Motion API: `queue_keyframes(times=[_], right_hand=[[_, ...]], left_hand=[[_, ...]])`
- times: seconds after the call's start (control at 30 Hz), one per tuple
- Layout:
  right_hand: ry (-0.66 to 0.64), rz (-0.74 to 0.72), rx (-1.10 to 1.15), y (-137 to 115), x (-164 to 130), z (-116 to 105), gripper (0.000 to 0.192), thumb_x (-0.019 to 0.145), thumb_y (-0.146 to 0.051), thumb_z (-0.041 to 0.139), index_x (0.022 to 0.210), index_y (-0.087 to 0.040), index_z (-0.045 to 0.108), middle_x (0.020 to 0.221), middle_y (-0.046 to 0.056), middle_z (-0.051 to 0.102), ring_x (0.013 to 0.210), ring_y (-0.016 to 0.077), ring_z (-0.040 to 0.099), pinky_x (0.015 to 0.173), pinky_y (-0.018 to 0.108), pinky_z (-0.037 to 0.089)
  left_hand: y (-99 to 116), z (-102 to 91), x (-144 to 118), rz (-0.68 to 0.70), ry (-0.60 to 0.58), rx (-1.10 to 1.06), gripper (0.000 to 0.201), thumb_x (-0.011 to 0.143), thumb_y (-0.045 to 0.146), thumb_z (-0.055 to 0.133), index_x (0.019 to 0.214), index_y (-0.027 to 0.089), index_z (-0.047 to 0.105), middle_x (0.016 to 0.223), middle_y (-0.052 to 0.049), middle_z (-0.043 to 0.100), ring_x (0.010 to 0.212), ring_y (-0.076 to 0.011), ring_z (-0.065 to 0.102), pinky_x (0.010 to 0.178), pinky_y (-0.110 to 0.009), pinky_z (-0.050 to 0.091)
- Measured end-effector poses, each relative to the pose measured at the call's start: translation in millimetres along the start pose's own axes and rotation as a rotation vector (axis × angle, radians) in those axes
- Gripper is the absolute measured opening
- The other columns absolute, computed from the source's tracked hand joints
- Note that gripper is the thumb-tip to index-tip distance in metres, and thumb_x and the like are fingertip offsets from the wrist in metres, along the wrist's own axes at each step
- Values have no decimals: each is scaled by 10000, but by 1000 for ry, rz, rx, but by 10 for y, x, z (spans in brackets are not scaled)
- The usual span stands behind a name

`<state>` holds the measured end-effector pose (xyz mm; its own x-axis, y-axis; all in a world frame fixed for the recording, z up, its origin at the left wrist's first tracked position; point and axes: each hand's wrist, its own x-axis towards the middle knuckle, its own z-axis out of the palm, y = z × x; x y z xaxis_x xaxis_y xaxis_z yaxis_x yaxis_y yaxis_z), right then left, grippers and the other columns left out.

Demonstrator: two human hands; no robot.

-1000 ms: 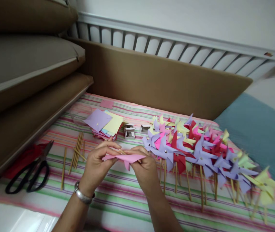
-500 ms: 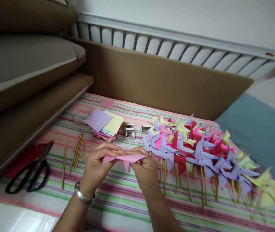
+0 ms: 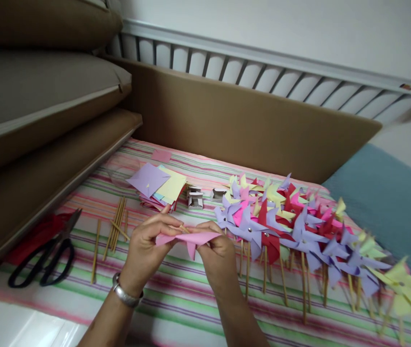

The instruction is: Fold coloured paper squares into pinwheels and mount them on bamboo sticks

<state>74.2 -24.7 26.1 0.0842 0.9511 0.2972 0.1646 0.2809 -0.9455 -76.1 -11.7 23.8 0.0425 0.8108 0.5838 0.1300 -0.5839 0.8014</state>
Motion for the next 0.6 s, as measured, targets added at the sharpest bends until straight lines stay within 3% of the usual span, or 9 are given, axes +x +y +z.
queue_keyframes(times=[0.6], right_hand=[[5,5,44,18,18,8,168,694,-109,626,725,-231,737,756,27,646,752,174,633,675,287,512]], left_hand=[[-11,-6,-3,25,-7,22,61,740,164,661,725,221,678,789,-20,708,770,-159,659,1013,-531,386]])
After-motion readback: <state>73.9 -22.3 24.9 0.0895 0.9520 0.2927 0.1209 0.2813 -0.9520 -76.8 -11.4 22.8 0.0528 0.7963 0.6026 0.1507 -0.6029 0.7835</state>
